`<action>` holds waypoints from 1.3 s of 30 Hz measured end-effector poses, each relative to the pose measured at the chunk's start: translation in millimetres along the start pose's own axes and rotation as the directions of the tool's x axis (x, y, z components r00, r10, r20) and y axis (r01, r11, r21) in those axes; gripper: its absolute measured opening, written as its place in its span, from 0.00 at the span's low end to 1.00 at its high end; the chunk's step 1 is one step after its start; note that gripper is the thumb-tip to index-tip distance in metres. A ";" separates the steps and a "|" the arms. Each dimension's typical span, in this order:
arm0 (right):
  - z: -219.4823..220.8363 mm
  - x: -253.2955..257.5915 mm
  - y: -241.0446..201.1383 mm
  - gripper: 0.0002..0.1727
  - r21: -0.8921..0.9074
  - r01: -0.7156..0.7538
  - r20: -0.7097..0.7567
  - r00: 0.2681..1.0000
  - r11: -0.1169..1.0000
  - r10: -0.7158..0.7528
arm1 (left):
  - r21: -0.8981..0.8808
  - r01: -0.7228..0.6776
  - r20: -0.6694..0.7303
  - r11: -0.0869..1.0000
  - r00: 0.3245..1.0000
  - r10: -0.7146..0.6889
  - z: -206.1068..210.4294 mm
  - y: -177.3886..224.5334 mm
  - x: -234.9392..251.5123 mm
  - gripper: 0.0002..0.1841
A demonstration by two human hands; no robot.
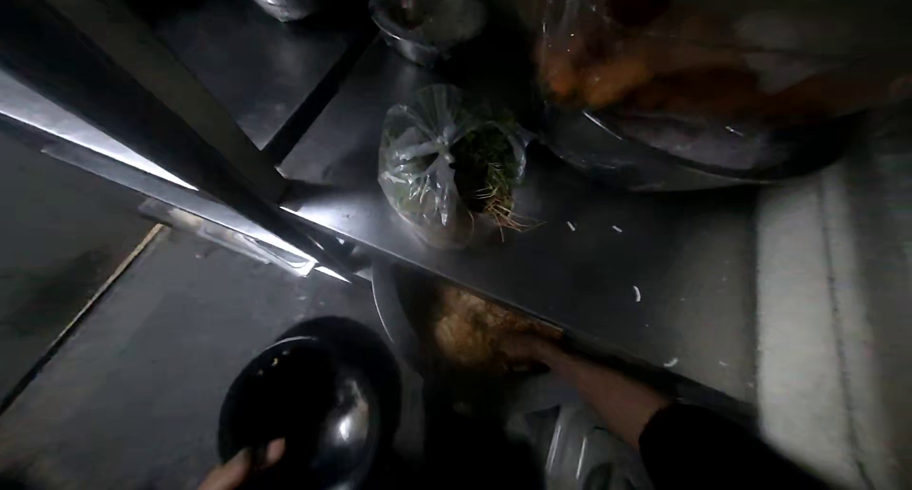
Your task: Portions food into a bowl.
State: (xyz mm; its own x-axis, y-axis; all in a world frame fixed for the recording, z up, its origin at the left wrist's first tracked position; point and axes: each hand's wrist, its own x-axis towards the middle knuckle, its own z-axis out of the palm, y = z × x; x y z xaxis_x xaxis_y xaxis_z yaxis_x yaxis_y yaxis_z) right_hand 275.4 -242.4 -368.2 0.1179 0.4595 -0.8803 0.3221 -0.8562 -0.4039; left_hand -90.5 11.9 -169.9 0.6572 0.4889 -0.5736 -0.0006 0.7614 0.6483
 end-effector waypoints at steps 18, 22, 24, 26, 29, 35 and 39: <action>-31.9 -142.6 -130.2 0.23 0.104 -0.202 -0.396 0.890 0.974 0.227 | 0.669 -0.047 -0.118 0.742 0.979 0.169 132.4 -94.8 201.5 0.48; -11.5 -148.4 -149.8 0.23 -0.113 -0.451 -0.616 0.731 0.885 0.294 | 0.529 0.153 -0.210 0.835 0.977 -0.046 138.8 -123.1 223.3 0.47; -10.0 -147.2 -111.9 0.23 -0.032 -0.433 -0.685 0.666 0.901 0.295 | 0.425 0.146 -0.186 0.893 0.980 -0.071 128.9 -117.9 226.9 0.45; -12.6 -130.0 -67.2 0.25 0.089 -0.359 -0.684 0.656 0.929 0.319 | 0.260 0.177 -0.088 0.949 0.983 -0.159 116.9 -95.7 215.9 0.36; -20.6 -85.0 -35.0 0.23 0.286 -0.246 -0.628 0.682 0.926 0.375 | 0.102 0.324 0.053 0.940 0.942 -0.331 93.8 -54.2 202.8 0.26; -23.3 -13.3 -77.5 0.24 0.500 -0.124 -0.723 0.485 0.857 0.492 | 0.077 0.085 0.011 0.993 0.996 -0.086 9.9 -24.0 148.9 0.21; -31.4 0.0 -142.6 0.27 0.392 -0.345 -0.585 0.621 0.853 0.521 | 0.085 -0.057 -0.136 0.995 0.988 0.068 -64.4 -46.6 100.8 0.33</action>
State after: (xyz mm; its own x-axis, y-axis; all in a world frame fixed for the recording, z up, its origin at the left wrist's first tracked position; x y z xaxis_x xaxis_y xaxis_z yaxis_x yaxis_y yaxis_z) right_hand 259.0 -112.9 -302.8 0.7910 -0.0226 -0.6114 -0.1347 -0.9812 -0.1381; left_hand -72.7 53.1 -290.2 0.5470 0.5929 -0.5910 0.0266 0.6933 0.7201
